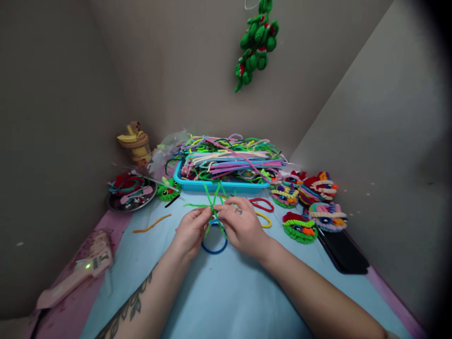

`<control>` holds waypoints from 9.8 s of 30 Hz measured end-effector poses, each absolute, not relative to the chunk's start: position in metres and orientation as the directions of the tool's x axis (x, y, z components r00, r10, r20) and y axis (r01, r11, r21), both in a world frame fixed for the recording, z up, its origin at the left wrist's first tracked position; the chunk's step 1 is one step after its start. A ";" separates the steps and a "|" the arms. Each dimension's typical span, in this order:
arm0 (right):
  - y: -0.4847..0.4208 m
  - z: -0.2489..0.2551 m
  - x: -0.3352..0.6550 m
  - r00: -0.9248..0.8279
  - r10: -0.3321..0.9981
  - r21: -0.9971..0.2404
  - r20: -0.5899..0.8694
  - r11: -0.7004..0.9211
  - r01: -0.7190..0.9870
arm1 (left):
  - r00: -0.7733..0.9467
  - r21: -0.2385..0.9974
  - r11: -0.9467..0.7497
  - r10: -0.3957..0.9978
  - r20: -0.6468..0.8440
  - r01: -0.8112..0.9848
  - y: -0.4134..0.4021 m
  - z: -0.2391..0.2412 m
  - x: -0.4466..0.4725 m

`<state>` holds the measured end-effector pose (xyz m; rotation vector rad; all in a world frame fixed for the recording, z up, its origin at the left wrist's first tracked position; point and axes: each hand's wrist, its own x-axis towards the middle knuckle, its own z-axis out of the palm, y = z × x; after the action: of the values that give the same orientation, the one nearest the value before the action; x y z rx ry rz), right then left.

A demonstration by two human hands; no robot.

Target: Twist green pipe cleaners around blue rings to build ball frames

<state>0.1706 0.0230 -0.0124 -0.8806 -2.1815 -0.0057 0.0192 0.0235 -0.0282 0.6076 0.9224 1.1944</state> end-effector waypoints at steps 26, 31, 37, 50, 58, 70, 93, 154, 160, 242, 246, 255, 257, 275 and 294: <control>0.030 -0.019 0.170 -0.337 0.765 -0.557 0.548 0.635 0.536 | -0.027 0.961 0.142 0.988 -0.153 -0.237 0.023 -0.033 0.022; 0.030 -0.021 0.168 -0.343 0.772 -0.520 0.535 0.621 0.587 | 0.043 0.952 0.160 0.987 -0.154 -0.260 0.022 -0.032 0.023; 0.031 -0.022 0.169 -0.373 0.772 -0.475 0.515 0.619 0.625 | 0.026 0.951 0.171 0.985 -0.170 -0.256 0.022 -0.034 0.024; 0.021 -0.023 0.159 -0.278 0.713 -0.408 0.644 0.627 0.663 | -0.118 0.998 0.055 0.992 -0.055 -0.007 0.019 -0.032 0.025; 0.019 -0.029 0.159 -0.285 0.674 -0.323 0.682 0.626 0.709 | -0.109 0.988 0.098 0.988 -0.111 -0.123 0.016 -0.033 0.029; 0.018 -0.030 0.159 -0.412 0.614 -0.136 0.674 0.650 0.747 | -0.093 0.957 0.146 0.980 -0.174 -0.252 0.014 -0.034 0.030; 0.033 -0.035 0.153 -0.048 0.978 -0.979 0.204 0.204 -0.002 | 0.034 0.840 0.228 0.969 -0.244 -0.493 0.019 -0.028 0.021; 0.055 -0.020 0.187 -0.544 0.662 -0.711 0.515 0.685 0.160 | 0.421 0.891 0.378 0.872 -0.251 -0.251 0.017 -0.029 0.011; 0.054 -0.020 0.188 -0.539 0.639 -0.667 0.549 0.723 0.178 | 0.355 0.910 0.370 0.889 -0.288 -0.187 0.017 -0.023 0.014; 0.041 -0.054 0.166 -0.228 0.852 -0.865 0.471 0.497 0.072 | 0.260 0.916 0.271 0.946 -0.195 -0.296 0.018 -0.036 0.021; 0.041 -0.051 0.168 -0.249 0.846 -0.855 0.471 0.508 0.108 | 0.273 0.934 0.240 0.948 -0.166 -0.264 0.019 -0.032 0.019; 0.042 -0.048 0.167 -0.211 0.788 -0.769 0.578 0.613 0.183 | 0.307 0.854 0.348 0.922 -0.237 -0.386 0.021 -0.033 0.015; 0.041 -0.049 0.166 -0.192 0.778 -0.752 0.598 0.627 0.202 | 0.319 0.768 0.428 0.898 -0.302 -0.476 0.021 -0.033 0.015; 0.037 -0.044 0.162 -0.214 0.877 -0.902 0.429 0.428 -0.057 | 0.338 0.791 0.369 0.915 -0.218 -0.488 0.019 -0.036 0.019; 0.024 -0.030 0.160 -0.235 0.817 -0.838 0.526 0.545 0.019 | 0.415 0.706 0.395 0.896 -0.156 -0.587 0.015 -0.034 0.020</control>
<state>0.1604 0.0236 -0.0302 -0.7163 -1.6492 0.8782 0.0198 0.0154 -0.0336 0.6180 0.5787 1.0095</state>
